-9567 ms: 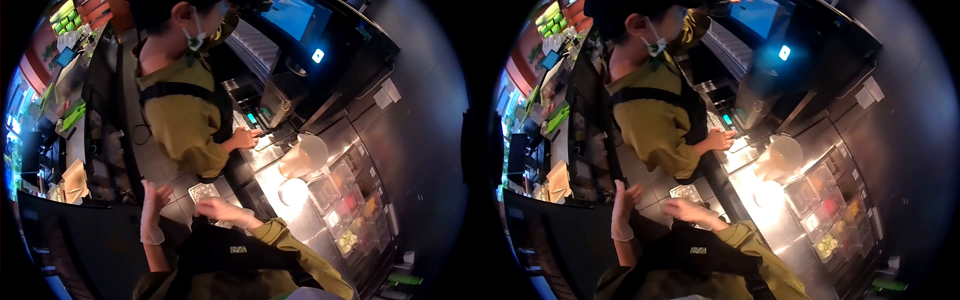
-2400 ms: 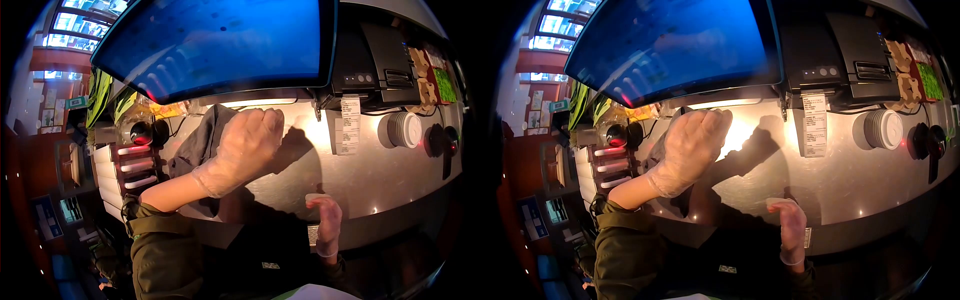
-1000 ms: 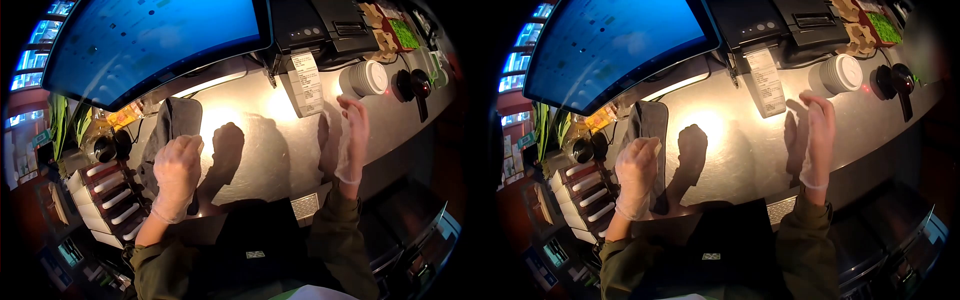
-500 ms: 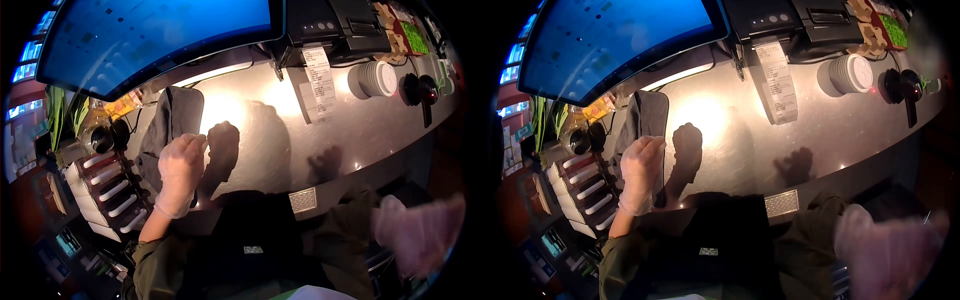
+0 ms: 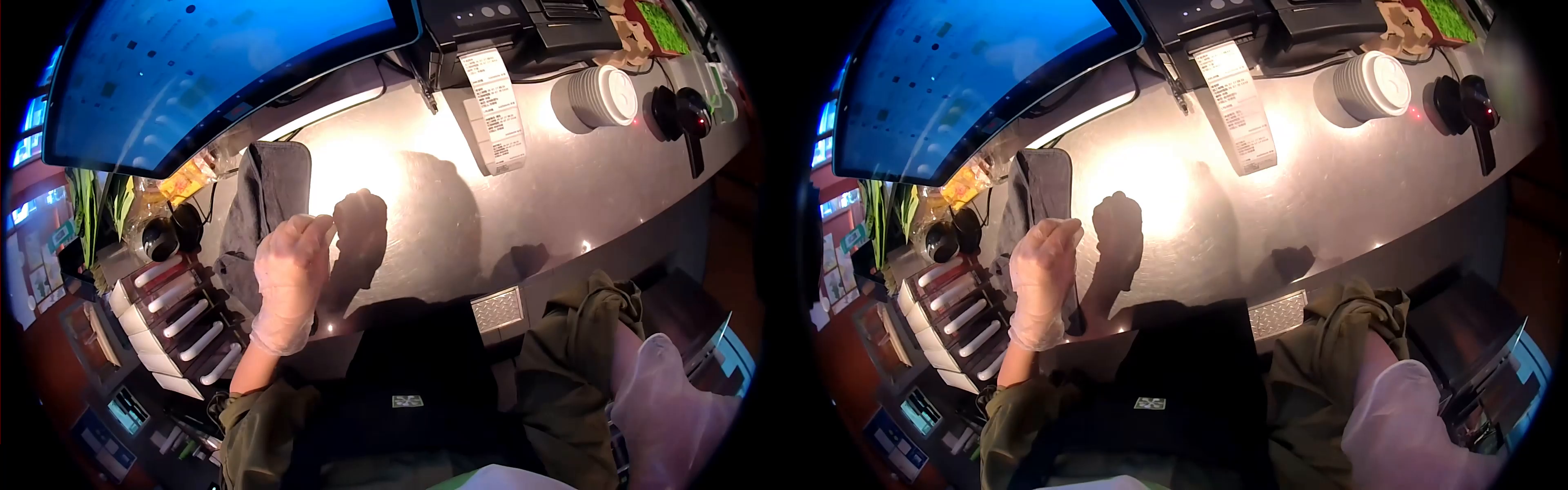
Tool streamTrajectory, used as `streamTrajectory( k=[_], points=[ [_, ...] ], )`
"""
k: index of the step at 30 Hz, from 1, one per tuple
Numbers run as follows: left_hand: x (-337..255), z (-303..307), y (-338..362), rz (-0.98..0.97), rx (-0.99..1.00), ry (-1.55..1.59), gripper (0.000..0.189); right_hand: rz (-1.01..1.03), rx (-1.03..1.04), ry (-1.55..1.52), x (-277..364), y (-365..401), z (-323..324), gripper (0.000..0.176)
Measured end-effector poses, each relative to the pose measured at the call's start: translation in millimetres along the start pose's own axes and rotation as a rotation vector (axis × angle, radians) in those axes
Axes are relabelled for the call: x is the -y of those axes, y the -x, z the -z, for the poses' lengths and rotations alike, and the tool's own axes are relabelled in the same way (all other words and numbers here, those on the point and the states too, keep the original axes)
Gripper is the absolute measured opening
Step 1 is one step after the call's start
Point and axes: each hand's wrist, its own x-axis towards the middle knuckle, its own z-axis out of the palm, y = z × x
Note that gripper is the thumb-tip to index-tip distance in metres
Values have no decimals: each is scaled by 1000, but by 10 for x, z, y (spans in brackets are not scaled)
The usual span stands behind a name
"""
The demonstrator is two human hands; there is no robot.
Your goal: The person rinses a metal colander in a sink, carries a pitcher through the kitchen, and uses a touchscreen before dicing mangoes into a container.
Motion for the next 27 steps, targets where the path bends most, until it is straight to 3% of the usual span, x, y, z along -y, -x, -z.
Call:
streamTrajectory(
  k=[27],
  points=[
    [-138,-59,117,-8,23,46,17,-73,-15,-110,23,28,35,24]
  ],
)
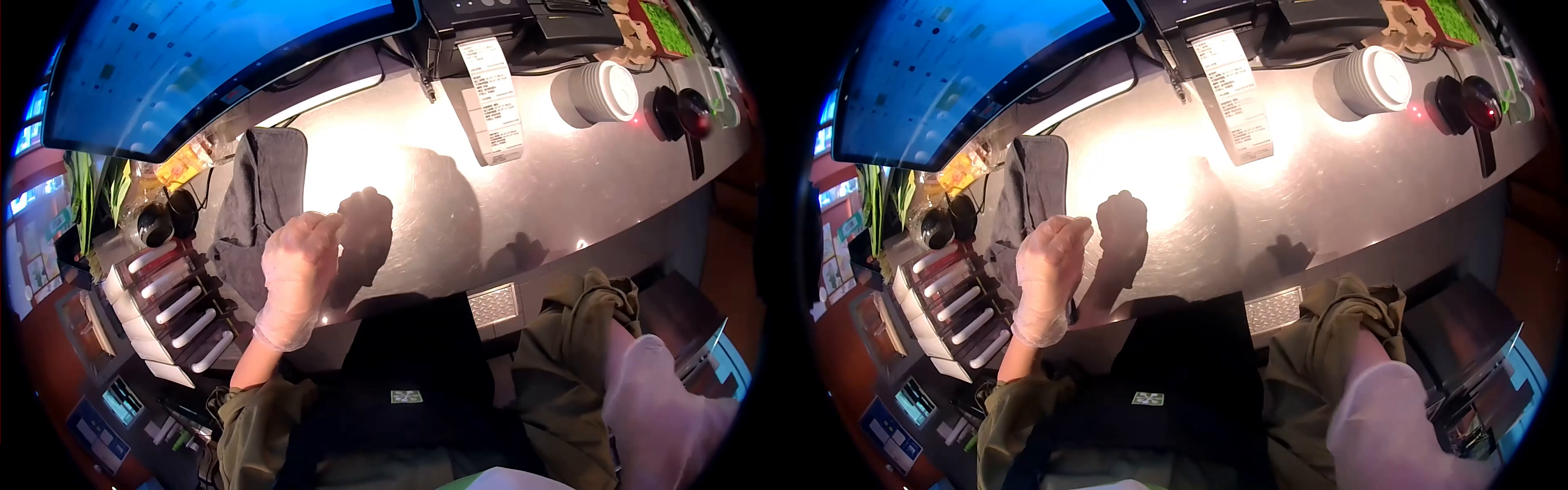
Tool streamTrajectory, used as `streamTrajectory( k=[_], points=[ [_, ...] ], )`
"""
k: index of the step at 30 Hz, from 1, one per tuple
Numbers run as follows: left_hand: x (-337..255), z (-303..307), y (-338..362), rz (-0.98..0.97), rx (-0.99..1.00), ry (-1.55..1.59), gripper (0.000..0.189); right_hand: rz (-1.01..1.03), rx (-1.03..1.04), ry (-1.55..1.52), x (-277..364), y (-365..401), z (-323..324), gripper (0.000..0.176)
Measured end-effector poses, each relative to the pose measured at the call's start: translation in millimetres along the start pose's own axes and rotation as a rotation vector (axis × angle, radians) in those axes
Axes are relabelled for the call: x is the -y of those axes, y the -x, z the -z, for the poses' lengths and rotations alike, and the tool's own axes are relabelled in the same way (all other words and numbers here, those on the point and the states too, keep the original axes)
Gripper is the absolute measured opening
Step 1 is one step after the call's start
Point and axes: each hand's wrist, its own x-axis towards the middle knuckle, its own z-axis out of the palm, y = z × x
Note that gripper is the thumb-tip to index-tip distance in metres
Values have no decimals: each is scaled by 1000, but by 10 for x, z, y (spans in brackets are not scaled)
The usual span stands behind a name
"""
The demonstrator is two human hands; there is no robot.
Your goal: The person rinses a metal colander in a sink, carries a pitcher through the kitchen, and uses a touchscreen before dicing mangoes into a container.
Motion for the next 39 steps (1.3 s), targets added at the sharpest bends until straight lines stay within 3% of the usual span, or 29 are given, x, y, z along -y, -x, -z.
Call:
streamTrajectory(
  k=[5,6,7,10,15,16,19,20,24,25,28,32,36,39],
  points=[
    [-99,-41,5,41,29,85,15,-82,-155,-21,100,191,185,24],
    [-151,-21,-28,41,14,102,14,-167,-191,115,136,342,305,24],
    [-218,2,-73,39,3,117,13,-274,-115,493,151,510,480,26],
    [-583,112,-205,32,-25,162,14,-743,-369,693,383,752,779,25],
    [-1625,71,-547,-21,-16,245,15,-732,-476,788,845,423,1677,18],
    [-1880,-5,-640,-107,-41,274,20,-724,-496,778,931,343,1954,17],
    [-2868,-209,-968,-236,-64,349,23,-684,-629,858,1358,108,2980,15],
    [-3217,-283,-1090,-239,-6,351,23,-623,-652,844,1507,-99,3139,12],
    [-4728,-667,-1671,-252,188,419,42,-700,-667,871,2198,-597,4355,5],
    [-5117,-728,-1800,-348,209,441,47,-715,-743,894,2337,-709,4630,4],
    [-6045,-1007,-2343,-581,248,449,62,-701,-913,923,2454,-920,5520,5],
    [-7469,-1565,-3179,-683,209,379,64,-627,-1013,1059,2549,-1114,6936,10],
    [-9380,-2148,-3894,-828,187,450,65,-569,-1249,1193,2915,-1369,8152,13],
    [-11098,-2425,-4132,-1079,168,181,67,-457,-1553,1319,3288,-1625,8910,16]
  ],
)
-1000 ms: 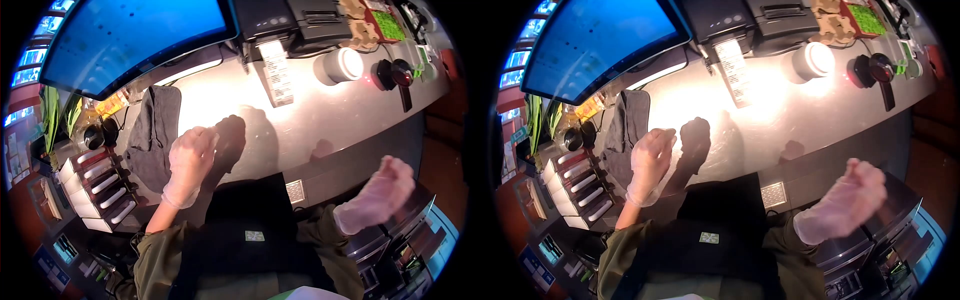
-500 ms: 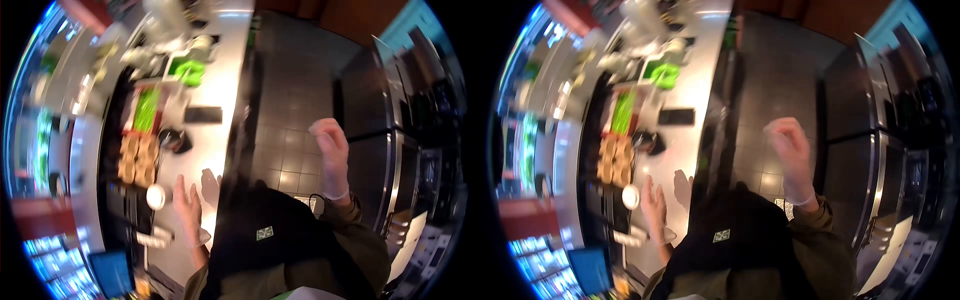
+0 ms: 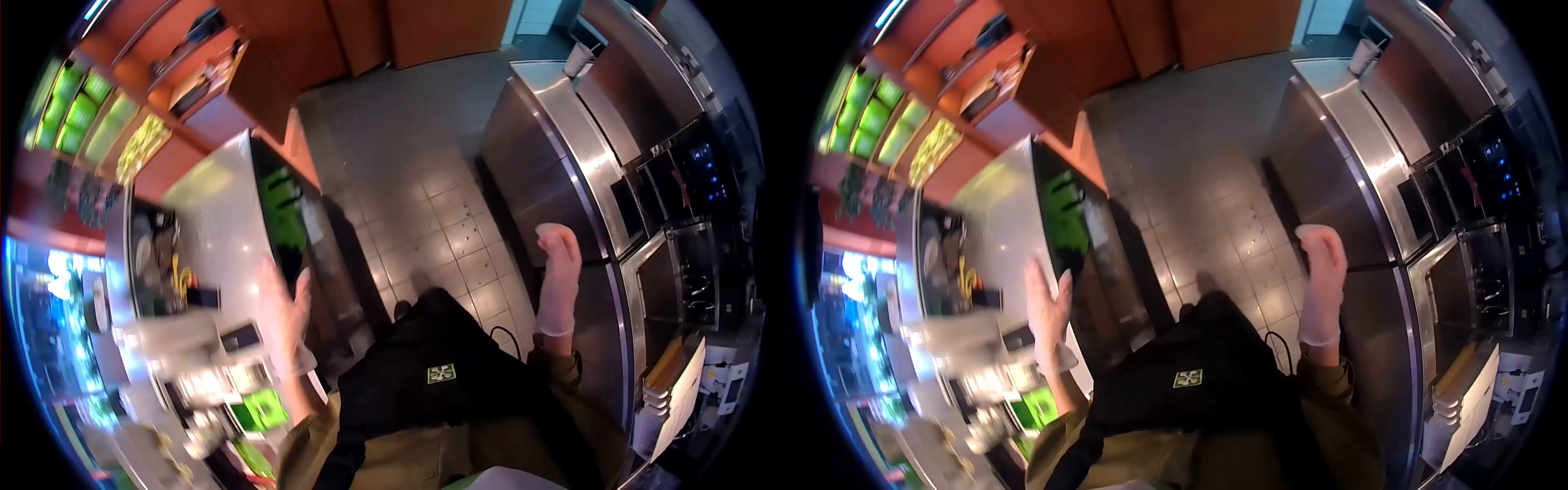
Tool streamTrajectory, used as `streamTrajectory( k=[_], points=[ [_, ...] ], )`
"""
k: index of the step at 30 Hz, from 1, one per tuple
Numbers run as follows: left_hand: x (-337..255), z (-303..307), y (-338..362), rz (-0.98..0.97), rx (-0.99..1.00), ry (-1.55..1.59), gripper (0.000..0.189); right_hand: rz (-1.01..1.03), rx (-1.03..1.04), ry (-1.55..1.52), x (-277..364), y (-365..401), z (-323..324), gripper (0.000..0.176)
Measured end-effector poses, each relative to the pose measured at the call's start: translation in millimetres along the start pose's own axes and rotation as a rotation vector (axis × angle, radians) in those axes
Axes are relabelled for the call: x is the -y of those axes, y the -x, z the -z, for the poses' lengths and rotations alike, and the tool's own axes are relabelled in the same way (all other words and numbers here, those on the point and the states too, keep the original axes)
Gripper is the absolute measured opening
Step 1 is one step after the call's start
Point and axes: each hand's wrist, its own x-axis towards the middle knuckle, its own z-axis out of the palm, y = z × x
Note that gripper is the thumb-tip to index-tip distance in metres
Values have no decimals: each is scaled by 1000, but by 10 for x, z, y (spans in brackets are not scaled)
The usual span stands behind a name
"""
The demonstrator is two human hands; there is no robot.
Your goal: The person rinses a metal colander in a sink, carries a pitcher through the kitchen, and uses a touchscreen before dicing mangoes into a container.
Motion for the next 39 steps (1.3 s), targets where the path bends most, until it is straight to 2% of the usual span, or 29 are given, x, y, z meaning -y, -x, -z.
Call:
streamTrajectory(
  k=[3,5,8,10,13,16,19,20,22,24,25,27,30,33,35,37,39],
  points=[
    [-766,-356,-1559,-371,44,91,69,-29,-245,25,-155,-912,-75,16],
    [-1193,-661,-2472,-501,119,56,68,-30,-313,28,-335,-1606,-185,16],
    [-1796,-1035,-3642,-517,171,46,64,12,-330,-28,-548,-2659,-425,18],
    [-1934,-1433,-4428,-519,173,78,64,-14,-319,-69,-693,-3548,-664,20],
    [-2224,-1766,-5571,-517,297,3,64,-41,-258,-16,-717,-4687,-1009,26],
    [-2424,-2204,-6710,-510,174,-135,65,72,-143,-24,-746,-5966,-1290,35],
    [-3041,-2675,-7909,-429,170,-272,68,155,-191,75,-849,-7140,-1341,37],
    [-3296,-2816,-8307,-454,190,-326,68,90,-239,60,-890,-7461,-1317,36],
    [-4094,-3301,-9064,-512,210,-382,68,66,-379,-19,-1074,-8029,-1217,36],
    [-5079,-3789,-9651,-710,260,-313,66,42,-499,-7,-1245,-8469,-1047,36],
    [-5602,-4003,-9893,-810,282,-280,66,-3,-589,-53,-1124,-8660,-987,36],
    [-6751,-4359,-10212,-999,321,-164,64,-102,-771,-32,-1079,-9058,-671,35],
    [-8334,-4882,-10548,-1228,339,1,60,-116,-1058,-52,-1175,-9890,-117,29],
    [-9390,-5584,-11033,-1330,381,88,59,-124,-1179,-84,-1280,-10862,446,26],
    [-10028,-5796,-11238,-1249,509,-19,59,-104,-1197,-115,-1338,-11523,617,26],
    [-10562,-6187,-11599,-1155,686,-126,60,-19,-1171,-58,-1298,-12268,1057,28],
    [-11077,-6553,-11955,-1074,655,-274,62,-24,-1132,92,-1523,-12913,1594,28]
  ],
)
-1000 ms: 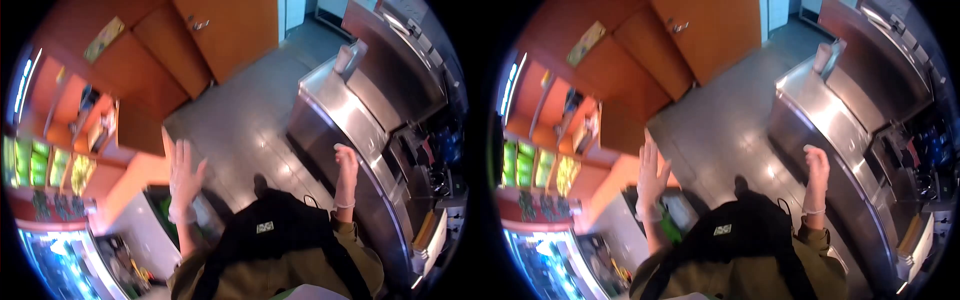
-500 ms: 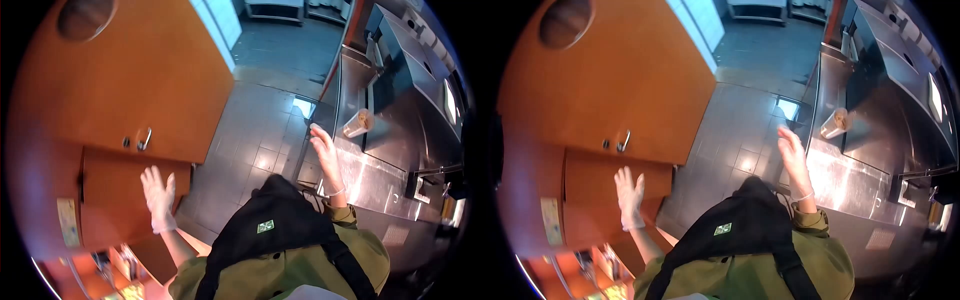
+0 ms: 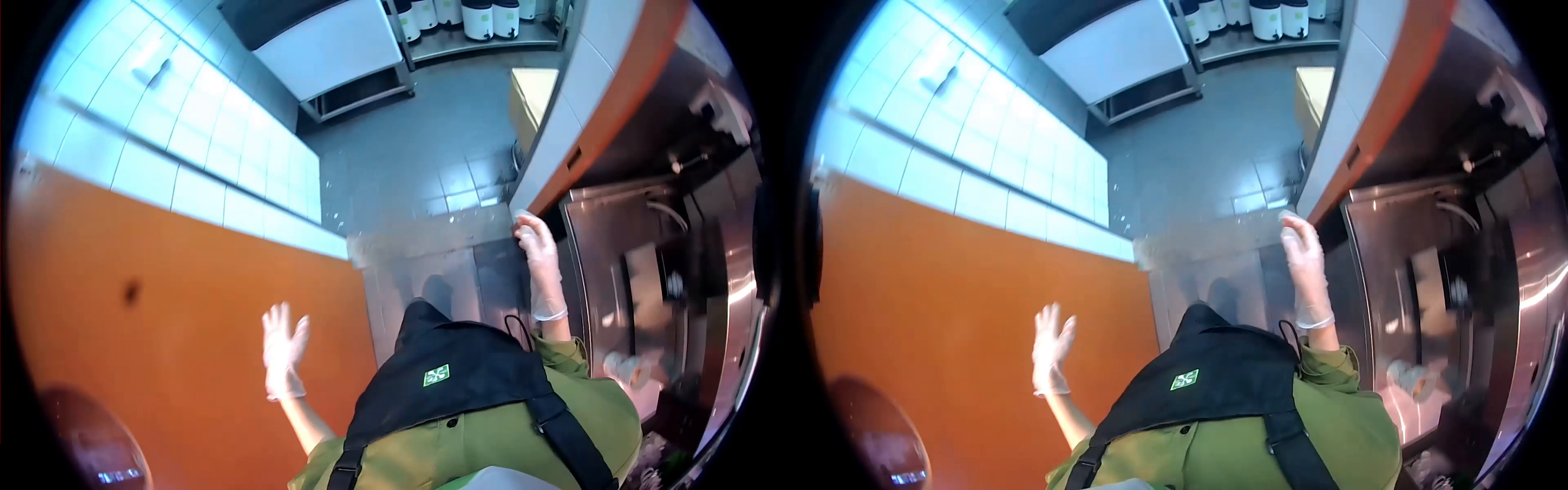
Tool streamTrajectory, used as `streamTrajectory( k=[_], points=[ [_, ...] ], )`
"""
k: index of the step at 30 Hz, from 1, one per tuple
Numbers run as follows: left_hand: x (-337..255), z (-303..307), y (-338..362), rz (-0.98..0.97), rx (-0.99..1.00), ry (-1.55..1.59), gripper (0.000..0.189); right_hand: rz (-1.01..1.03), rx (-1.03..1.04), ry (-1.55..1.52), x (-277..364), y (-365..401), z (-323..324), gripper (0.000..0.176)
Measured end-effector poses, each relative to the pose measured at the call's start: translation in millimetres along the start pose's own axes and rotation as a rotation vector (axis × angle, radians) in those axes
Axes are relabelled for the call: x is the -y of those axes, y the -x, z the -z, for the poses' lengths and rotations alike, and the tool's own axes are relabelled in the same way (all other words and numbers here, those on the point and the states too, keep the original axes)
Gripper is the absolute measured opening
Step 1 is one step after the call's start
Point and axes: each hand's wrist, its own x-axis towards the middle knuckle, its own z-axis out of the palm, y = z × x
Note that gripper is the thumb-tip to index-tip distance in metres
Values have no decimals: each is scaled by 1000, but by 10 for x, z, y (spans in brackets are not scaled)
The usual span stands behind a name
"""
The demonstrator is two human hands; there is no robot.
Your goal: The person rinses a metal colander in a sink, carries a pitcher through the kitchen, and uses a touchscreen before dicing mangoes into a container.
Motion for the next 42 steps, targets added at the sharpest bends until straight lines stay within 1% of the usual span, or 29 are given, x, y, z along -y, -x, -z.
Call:
streamTrajectory(
  k=[3,4,6,7,8,9,10,12,13,15,16,18,19,20,21,23,24,26,28,30,31,32,34,35,36,38,39,40,42],
  points=[
    [-221,307,-1220,178,23,-62,61,19,-75,-30,119,-1045,-452,24],
    [-337,392,-1703,166,26,-108,62,47,-122,-22,118,-1381,-540,24],
    [-658,549,-2812,116,22,-194,63,-96,-278,-51,157,-1935,-673,23],
    [-960,612,-3297,2,-72,-225,63,-161,-321,-63,196,-2208,-698,23],
    [-1296,701,-3788,-88,-82,-215,62,-235,-366,-74,265,-2440,-740,23],
    [-1714,808,-4216,-232,-112,-204,60,-253,-417,-122,376,-2680,-787,22],
    [-2183,955,-4618,-378,-149,-196,58,-209,-456,-51,245,-2925,-736,21],
    [-3244,1231,-5316,-689,-216,-35,55,-155,-529,27,34,-3442,-640,19],
    [-3737,1357,-5618,-780,-236,-44,55,-269,-627,-19,157,-3746,-676,19],
    [-4665,1534,-6188,-948,-257,-23,55,-267,-732,-34,-18,-4395,-577,21],
    [-5062,1624,-6415,-992,-215,-4,55,-276,-765,-52,-78,-4704,-541,22],
    [-5664,1522,-7166,-1123,-198,23,55,-233,-831,-116,-125,-5555,-428,24],
    [-5973,1598,-7353,-1071,-137,2,56,-207,-863,-148,-79,-5951,-392,24],
    [-6248,1621,-7519,-975,-133,-76,56,-229,-889,-175,-81,-6208,-412,25],
    [-6471,1693,-7708,-953,-104,-170,56,-229,-869,-187,-81,-6463,-433,24],
    [-6852,1760,-8203,-900,45,-104,58,-151,-831,-162,-34,-7287,-193,22],
    [-7102,1799,-8406,-818,93,-137,59,-210,-794,-144,-29,-7651,-53,20],
    [-7599,1718,-9050,-717,105,-228,61,-63,-848,-40,-182,-8494,216,17],
    [-8452,1919,-9297,-571,215,-363,60,-25,-911,0,-389,-9131,608,17],
    [-9304,1810,-9820,-692,151,-356,60,-26,-953,-31,-549,-9664,964,17],
    [-9894,1797,-9985,-773,103,-296,62,-97,-1050,-63,-487,-9965,1105,20],
    [-10499,1802,-10043,-809,88,-340,62,-131,-1138,-68,-757,-10175,1320,23],
    [-11799,1807,-10068,-961,59,-505,62,-257,-1213,-155,-566,-10523,1627,17],
    [-12443,1768,-10027,-1170,81,-412,59,-311,-1238,-258,-414,-10646,1779,17],
    [-13100,1760,-9977,-1366,106,-326,56,-274,-1328,-111,-481,-10699,2006,16],
    [-14364,1978,-9455,-1675,141,-149,46,-185,-1486,173,-754,-10927,2531,15],
    [-14969,1845,-9400,-1857,3,-93,45,-154,-1557,-261,-627,-11126,2762,14],
    [-15511,1736,-9329,-2025,-128,-29,44,-256,-1664,-378,-565,-11311,3025,14],
    [-16446,1606,-9171,-2100,-100,35,46,-228,-1750,-255,-1015,-11577,3640,14]
  ],
)
